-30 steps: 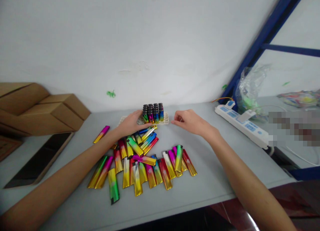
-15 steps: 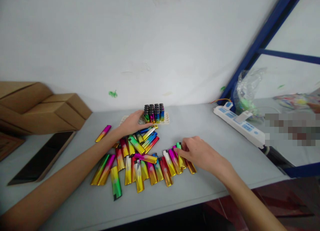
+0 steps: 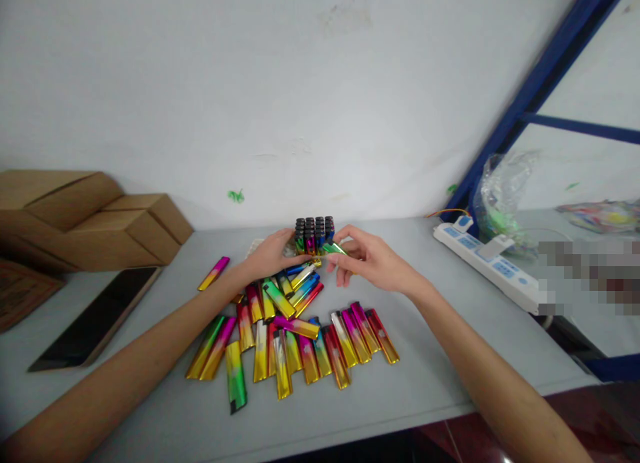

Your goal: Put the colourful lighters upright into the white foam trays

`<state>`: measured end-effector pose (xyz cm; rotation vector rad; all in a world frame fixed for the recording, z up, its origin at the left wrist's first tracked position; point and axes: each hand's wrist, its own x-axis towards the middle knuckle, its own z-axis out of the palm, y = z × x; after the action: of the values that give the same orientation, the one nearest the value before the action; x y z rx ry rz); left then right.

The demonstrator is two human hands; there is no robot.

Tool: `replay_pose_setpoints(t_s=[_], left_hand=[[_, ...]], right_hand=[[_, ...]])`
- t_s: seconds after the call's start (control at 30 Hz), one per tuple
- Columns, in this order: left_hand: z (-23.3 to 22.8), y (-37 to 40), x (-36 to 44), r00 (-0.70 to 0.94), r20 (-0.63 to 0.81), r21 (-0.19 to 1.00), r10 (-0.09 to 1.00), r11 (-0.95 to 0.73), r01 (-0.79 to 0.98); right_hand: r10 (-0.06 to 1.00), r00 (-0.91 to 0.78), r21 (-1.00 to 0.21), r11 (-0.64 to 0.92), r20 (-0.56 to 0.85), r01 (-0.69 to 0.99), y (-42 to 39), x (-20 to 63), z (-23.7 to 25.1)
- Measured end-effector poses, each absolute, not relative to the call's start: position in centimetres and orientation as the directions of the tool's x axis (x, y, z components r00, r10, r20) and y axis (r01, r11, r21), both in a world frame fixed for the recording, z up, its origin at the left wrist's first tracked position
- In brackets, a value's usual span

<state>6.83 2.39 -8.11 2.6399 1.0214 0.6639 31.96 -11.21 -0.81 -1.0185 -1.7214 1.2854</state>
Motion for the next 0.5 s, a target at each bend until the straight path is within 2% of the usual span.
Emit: replay_pose_setpoints(t_s=[0.17,0.33,0.5], left_hand=[[-8.1,2.3,6.8,0.659,0.327,0.368,0.677,-0.734,0.571],[-7.9,2.3,6.9,0.654,0.304,0.352,0.692,-0.72,0.598],[-7.7,2.2,7.0,0.653,0.29,0.359,0.7,-0.712,0.604]], right_hand=[[0.957,-0.265,-0.983,0.152,0.119,0.107,-8.8,30.7,-2.1],[0.986,-0.144,-0.996,-0.085,-0.088,0.023,-9.6,29.8,-3.9],[0.979,-0.063,-0.979,-0.197,-0.194,-0.05,-10.2,29.2,-4.6]])
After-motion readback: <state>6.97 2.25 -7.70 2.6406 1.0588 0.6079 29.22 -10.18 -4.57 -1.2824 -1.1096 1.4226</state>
